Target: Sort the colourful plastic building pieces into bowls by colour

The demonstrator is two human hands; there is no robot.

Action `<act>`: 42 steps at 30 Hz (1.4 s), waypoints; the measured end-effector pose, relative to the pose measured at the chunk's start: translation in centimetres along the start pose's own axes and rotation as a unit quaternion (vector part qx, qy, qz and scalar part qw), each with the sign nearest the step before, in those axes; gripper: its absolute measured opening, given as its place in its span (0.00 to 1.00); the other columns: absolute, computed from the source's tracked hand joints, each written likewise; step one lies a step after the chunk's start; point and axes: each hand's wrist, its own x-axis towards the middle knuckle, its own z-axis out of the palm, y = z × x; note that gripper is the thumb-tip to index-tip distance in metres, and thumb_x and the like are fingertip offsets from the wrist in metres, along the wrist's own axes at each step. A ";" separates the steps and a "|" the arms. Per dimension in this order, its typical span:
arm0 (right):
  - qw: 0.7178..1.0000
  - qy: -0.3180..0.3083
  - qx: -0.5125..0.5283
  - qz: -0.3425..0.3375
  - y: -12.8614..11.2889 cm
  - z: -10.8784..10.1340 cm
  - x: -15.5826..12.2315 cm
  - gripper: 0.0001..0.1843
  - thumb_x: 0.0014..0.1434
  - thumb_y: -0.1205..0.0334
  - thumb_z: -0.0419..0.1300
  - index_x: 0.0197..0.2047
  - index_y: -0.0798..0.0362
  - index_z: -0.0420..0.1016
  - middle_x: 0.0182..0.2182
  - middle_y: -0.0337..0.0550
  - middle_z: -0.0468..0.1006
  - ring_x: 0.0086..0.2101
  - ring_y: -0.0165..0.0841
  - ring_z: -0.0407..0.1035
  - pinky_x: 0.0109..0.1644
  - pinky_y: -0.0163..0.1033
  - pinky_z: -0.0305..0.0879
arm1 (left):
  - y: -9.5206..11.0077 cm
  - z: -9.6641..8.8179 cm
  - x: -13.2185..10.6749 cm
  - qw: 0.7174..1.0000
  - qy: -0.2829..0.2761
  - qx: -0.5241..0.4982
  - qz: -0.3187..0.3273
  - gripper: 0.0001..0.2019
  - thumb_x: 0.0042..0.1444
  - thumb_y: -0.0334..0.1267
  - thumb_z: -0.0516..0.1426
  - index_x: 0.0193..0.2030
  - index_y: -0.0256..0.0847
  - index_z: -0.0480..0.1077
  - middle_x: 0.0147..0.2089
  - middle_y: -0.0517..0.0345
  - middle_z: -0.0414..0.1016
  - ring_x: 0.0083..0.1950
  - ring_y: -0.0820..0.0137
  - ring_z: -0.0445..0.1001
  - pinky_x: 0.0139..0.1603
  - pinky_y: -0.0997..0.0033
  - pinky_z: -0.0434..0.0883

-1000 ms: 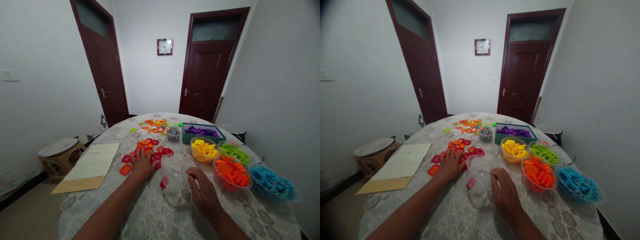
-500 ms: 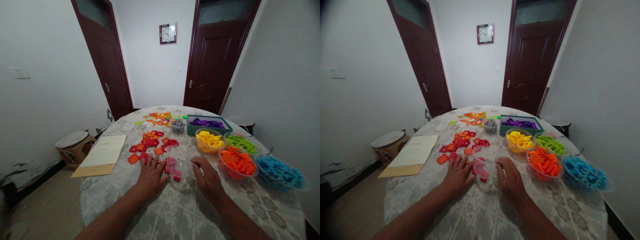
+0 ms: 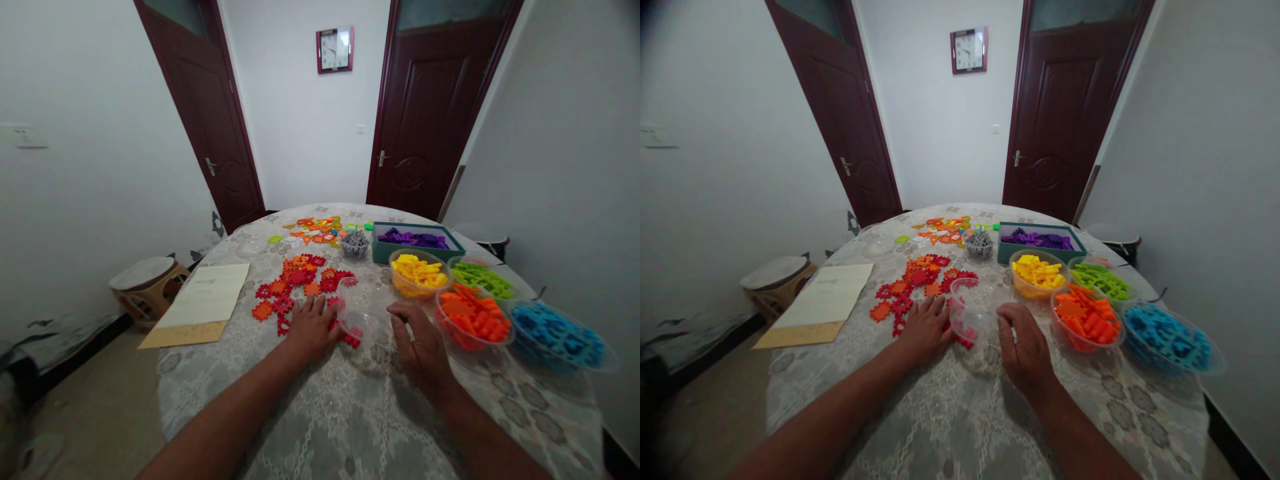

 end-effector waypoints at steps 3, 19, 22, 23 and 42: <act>1.000 0.000 0.004 0.006 0.2 0.0 -0.1 0.08 0.73 0.61 0.54 0.50 0.49 0.74 0.45 0.47 0.80 0.46 0.39 0.77 0.51 0.44 0.75 | -1.8 -0.8 0.4 0.999 0.040 -0.010 0.013 0.27 0.71 0.57 0.51 0.71 0.52 0.67 0.74 0.44 0.65 0.74 0.48 0.63 0.72 0.38 0.63; 0.999 -0.029 0.007 0.028 0.4 0.4 -0.6 0.09 0.73 0.58 0.54 0.50 0.48 0.74 0.45 0.46 0.80 0.46 0.40 0.77 0.52 0.46 0.75 | -14.3 -2.4 5.2 0.979 0.005 0.047 -0.196 0.29 0.72 0.57 0.46 0.72 0.45 0.64 0.71 0.39 0.68 0.67 0.49 0.71 0.65 0.47 0.66; 0.999 -0.043 0.004 0.028 0.4 0.6 -0.8 0.09 0.73 0.58 0.54 0.50 0.48 0.74 0.46 0.46 0.80 0.47 0.40 0.77 0.52 0.46 0.75 | -14.7 -2.0 5.0 0.974 0.012 0.058 -0.218 0.29 0.71 0.57 0.47 0.71 0.43 0.64 0.71 0.36 0.68 0.66 0.46 0.70 0.65 0.44 0.64; 0.999 -0.045 0.004 0.027 0.5 0.6 -0.8 0.09 0.73 0.58 0.54 0.51 0.48 0.74 0.46 0.46 0.80 0.47 0.40 0.77 0.52 0.46 0.75 | -14.6 -1.9 4.8 0.974 0.014 0.061 -0.220 0.29 0.70 0.57 0.49 0.71 0.43 0.65 0.71 0.37 0.67 0.67 0.46 0.69 0.66 0.44 0.64; 0.999 -0.046 0.018 0.023 0.4 0.8 -0.8 0.10 0.73 0.58 0.53 0.50 0.48 0.74 0.45 0.47 0.80 0.46 0.41 0.76 0.53 0.48 0.75 | -7.8 -1.6 -1.5 0.989 0.009 0.046 -0.137 0.27 0.71 0.60 0.47 0.67 0.50 0.72 0.73 0.45 0.68 0.75 0.45 0.59 0.71 0.40 0.57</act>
